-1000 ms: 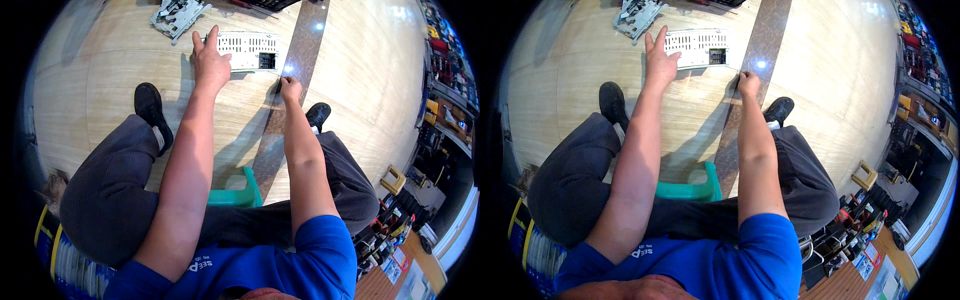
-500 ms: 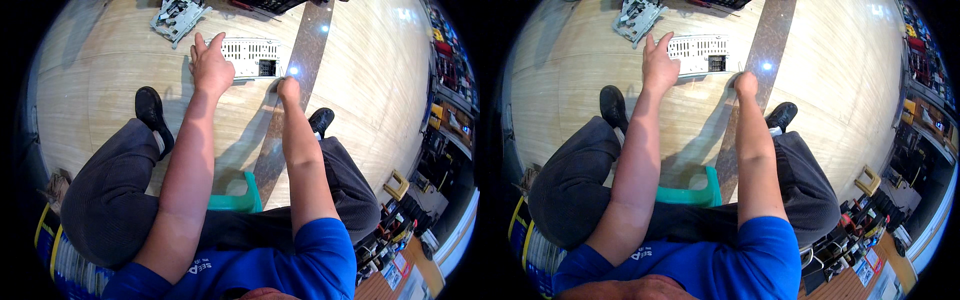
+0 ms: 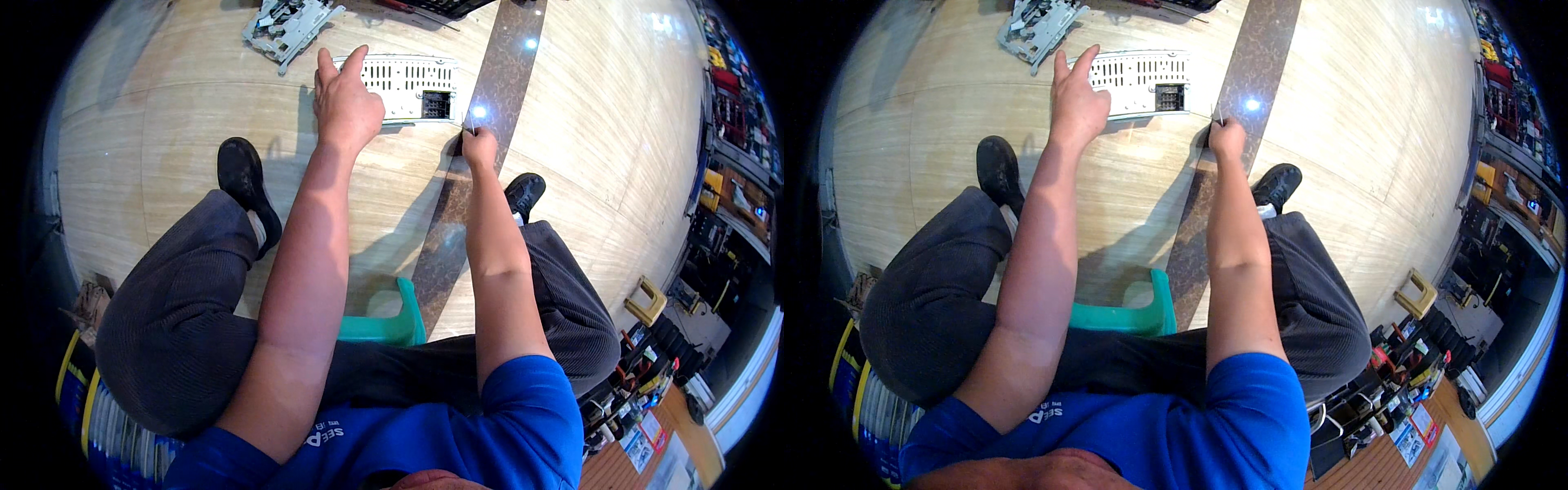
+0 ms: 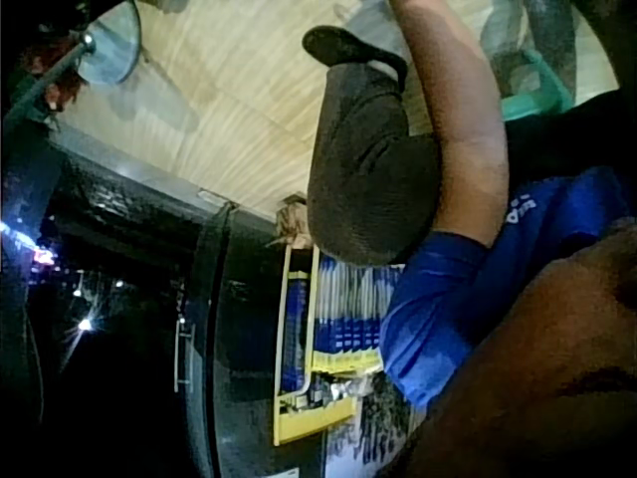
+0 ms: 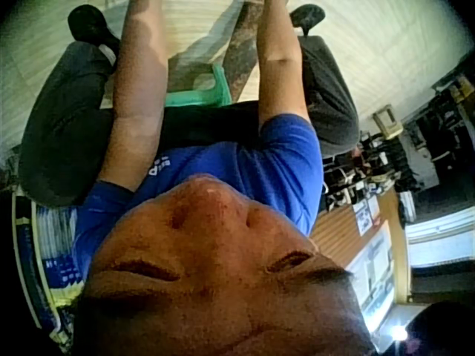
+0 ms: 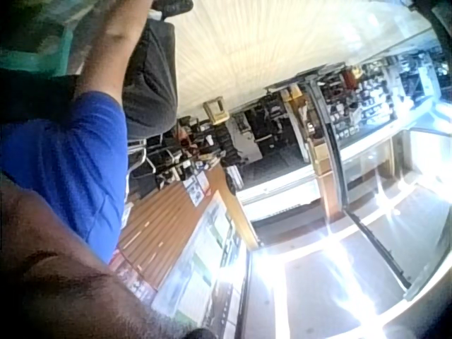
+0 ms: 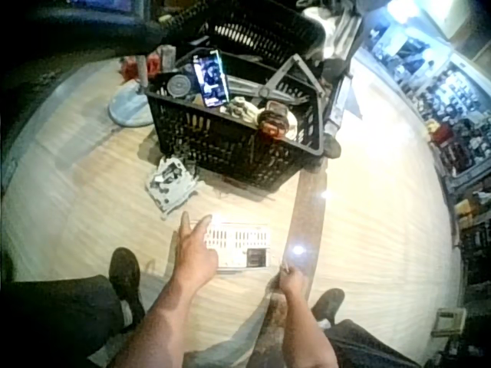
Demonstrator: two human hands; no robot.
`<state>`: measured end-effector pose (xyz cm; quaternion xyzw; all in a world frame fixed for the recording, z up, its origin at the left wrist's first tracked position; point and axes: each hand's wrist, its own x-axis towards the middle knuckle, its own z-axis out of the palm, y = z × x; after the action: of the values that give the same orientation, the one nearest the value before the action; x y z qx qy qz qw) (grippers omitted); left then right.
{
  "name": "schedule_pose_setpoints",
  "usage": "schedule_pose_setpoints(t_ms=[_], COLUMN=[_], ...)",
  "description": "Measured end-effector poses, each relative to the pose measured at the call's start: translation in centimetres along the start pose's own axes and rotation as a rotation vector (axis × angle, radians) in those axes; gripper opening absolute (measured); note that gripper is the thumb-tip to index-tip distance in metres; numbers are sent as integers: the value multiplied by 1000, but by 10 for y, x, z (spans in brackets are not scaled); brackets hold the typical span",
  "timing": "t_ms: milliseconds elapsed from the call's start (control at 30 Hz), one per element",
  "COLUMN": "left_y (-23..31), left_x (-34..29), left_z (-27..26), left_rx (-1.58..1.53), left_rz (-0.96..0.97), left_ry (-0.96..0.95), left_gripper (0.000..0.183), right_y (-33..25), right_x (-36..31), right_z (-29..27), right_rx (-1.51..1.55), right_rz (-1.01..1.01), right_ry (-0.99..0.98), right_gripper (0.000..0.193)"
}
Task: The person assembles a car stereo by aligning a metal chassis with a display panel and pressing them together by hand while using a screwdriver.
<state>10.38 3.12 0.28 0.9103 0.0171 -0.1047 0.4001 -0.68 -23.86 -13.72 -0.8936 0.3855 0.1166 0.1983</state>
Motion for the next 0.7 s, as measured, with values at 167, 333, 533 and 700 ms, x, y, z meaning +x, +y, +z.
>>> schedule_pose_setpoints(t_ms=[167, 333, 533, 700], left_y=[1, 1, 0, 1], left_x=[-2, -1, -2, -2], left_z=[-2, -1, -3, 2], left_rx=[-31, -21, -22, -49], left_rz=[3, -9, -9, -14], left_ry=[-8, 9, 13, 30], left_gripper=[65, 68, 65, 63], right_y=[5, -13, -26, -13], right_x=[-6, -3, -3, 5], right_z=[5, 4, 13, 20], right_rx=[62, -21, -146, -169], right_rz=[-6, -54, -8, -63], right_ry=[98, 117, 36, 52], right_gripper=[30, 28, 28, 26])
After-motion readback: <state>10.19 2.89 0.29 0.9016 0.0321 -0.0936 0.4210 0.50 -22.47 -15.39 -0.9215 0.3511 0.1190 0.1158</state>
